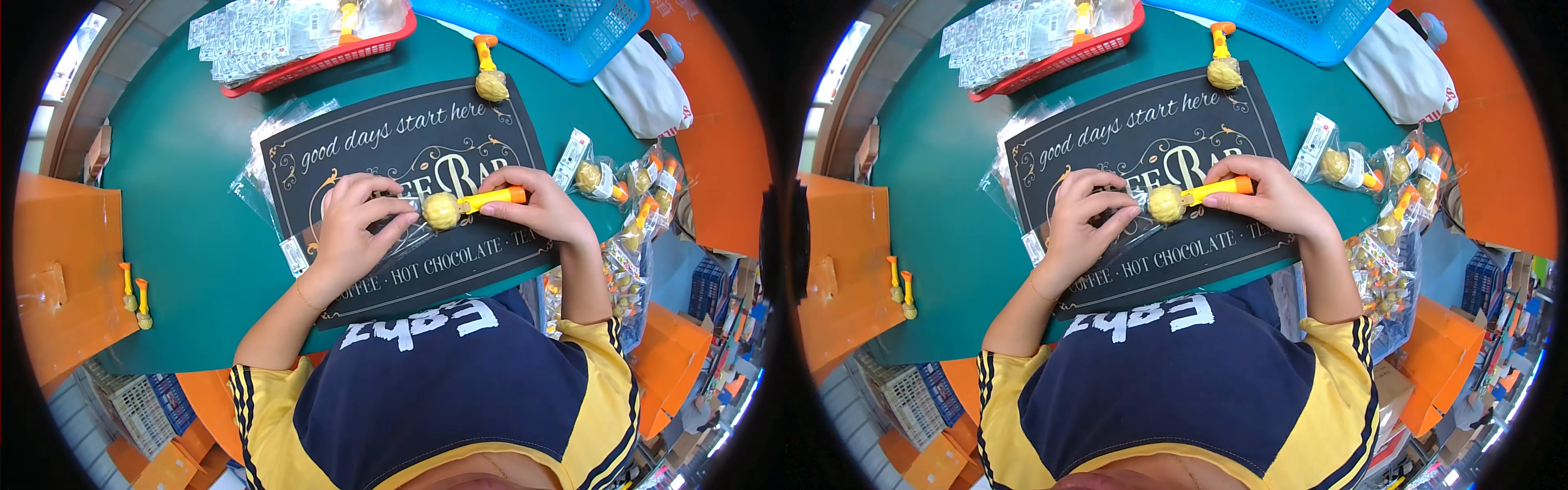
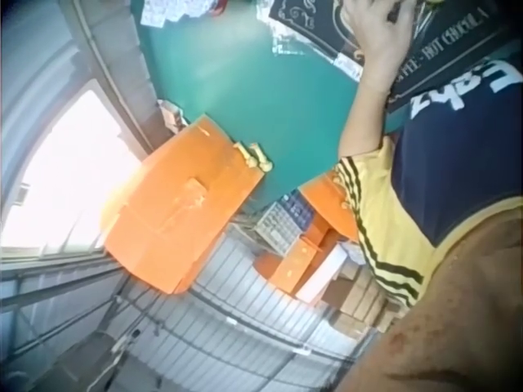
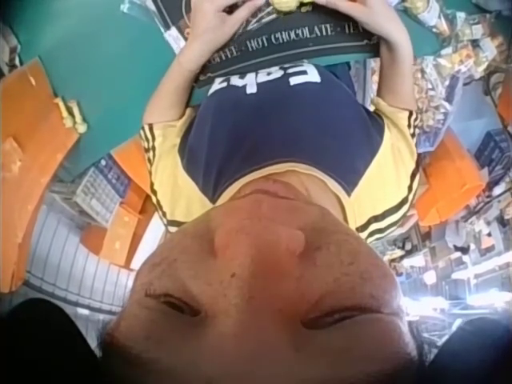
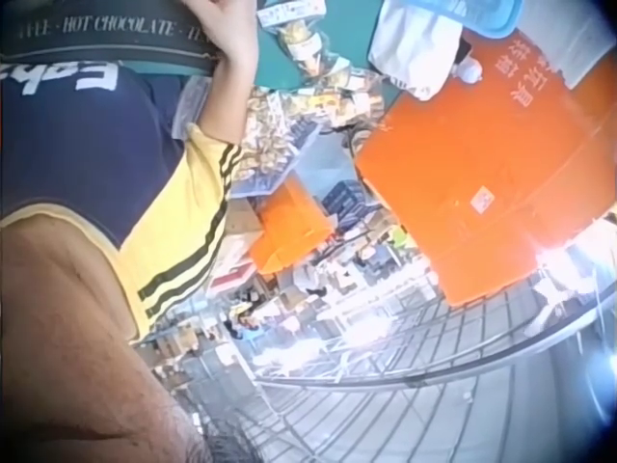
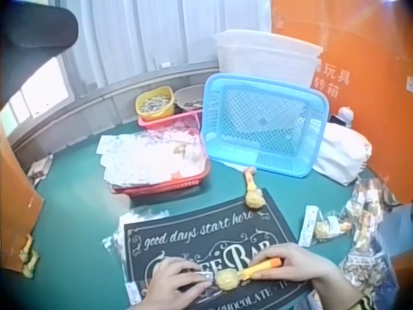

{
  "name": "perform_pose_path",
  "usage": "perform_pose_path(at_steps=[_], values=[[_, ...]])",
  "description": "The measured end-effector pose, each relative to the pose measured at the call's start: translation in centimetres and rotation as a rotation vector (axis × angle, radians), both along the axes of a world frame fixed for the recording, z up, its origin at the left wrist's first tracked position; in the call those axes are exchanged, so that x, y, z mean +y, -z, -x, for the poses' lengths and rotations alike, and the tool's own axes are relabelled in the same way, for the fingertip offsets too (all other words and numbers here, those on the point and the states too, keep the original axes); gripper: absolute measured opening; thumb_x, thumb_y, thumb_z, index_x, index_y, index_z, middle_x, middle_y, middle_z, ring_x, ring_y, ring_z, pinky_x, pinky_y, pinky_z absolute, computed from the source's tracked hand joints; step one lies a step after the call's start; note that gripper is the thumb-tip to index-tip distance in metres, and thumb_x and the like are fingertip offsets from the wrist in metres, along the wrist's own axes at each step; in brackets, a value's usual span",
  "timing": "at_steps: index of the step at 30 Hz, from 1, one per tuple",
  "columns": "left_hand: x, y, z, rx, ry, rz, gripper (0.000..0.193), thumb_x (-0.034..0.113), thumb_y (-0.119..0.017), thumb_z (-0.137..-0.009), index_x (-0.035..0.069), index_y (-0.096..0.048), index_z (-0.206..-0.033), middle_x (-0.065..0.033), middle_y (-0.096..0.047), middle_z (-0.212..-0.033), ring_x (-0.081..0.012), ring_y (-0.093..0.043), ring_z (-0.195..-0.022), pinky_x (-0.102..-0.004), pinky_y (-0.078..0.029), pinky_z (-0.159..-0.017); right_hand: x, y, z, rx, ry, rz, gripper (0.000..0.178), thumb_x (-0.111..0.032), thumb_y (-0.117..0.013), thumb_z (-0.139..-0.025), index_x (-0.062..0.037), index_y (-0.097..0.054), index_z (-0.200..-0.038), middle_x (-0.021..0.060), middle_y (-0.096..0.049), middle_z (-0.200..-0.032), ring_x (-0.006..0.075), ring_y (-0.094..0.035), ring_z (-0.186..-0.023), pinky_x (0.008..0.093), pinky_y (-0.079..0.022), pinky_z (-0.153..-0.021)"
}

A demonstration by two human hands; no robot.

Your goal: Packaging toy figurines into plastic bags and sealing them with labels.

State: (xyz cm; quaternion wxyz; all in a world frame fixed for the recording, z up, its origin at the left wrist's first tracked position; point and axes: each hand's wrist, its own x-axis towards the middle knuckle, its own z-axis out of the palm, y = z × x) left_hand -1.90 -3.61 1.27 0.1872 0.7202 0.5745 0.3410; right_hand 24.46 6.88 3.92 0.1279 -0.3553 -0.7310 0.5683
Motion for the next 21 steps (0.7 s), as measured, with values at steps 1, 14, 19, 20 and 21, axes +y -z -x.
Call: perform_pose_path(at_steps=[1, 14, 19, 20, 21], values=[[0.0, -0.2, 0.0, -0.034, 0.007, -0.044, 0.01, 0.016, -0.076, -0.074, 0.012, -0.073, -0.083, -0.0017, -0.064, -0.1, -0.0226, -0.055, -0.1, -0.0371, -0.04, -0.089, 0.0, -0.1, -0.2, -0.001, -0.001, -0.001, 0.022, -0.015, -0.073, -0.083, -0.0006, -0.065, -0.097, 0.003, -0.063, -0.087, 0.0078, -0.056, -0.079, 0.0223, -0.043, -0.069], [-0.5, 0.2, -0.9, -0.22, 0.115, -0.067, 0.015, 0.014, -0.077, -0.074, 0.015, -0.076, -0.089, -0.003, -0.065, -0.102, -0.0222, -0.055, -0.096, -0.0341, -0.043, -0.083, -3.0, 1.6, 3.5, 0.114, -0.105, -0.047, 0.028, -0.018, -0.066, -0.089, -0.0032, -0.058, -0.111, 0.0079, -0.06, -0.098, 0.0162, -0.057, -0.093, 0.0282, -0.045, -0.08], [-0.5, 0.4, -0.6, -0.236, 0.088, 0.037, 0.015, 0.012, -0.076, -0.076, 0.014, -0.076, -0.091, -0.0039, -0.064, -0.106, -0.0194, -0.055, -0.094, -0.0303, -0.047, -0.078, -3.0, 1.4, 3.2, 0.135, -0.132, -0.012, 0.038, -0.002, -0.06, -0.084, -0.0042, -0.05, -0.121, 0.0079, -0.053, -0.114, 0.016, -0.055, -0.102, 0.0279, -0.045, -0.086], [-0.6, 0.4, -0.5, -0.264, 0.076, 0.058, 0.015, 0.011, -0.076, -0.077, 0.013, -0.076, -0.092, -0.0052, -0.063, -0.106, -0.018, -0.056, -0.093, -0.0296, -0.048, -0.077, -2.6, 1.2, 2.8, 0.061, -0.068, -0.007, 0.041, 0.001, -0.057, -0.082, -0.0053, -0.049, -0.122, 0.0078, -0.052, -0.118, 0.0173, -0.054, -0.105, 0.0276, -0.045, -0.087], [-0.6, 0.2, -0.5, -0.265, 0.075, 0.062, 0.015, 0.011, -0.076, -0.077, 0.013, -0.076, -0.092, -0.0052, -0.063, -0.106, -0.018, -0.056, -0.093, -0.0296, -0.048, -0.077, -2.3, 1.0, 2.5, 0.057, -0.027, -0.153, 0.038, 0.0, -0.06, -0.083, -0.0048, -0.052, -0.12, 0.0071, -0.053, -0.117, 0.0165, -0.055, -0.104, 0.0266, -0.046, -0.084]])
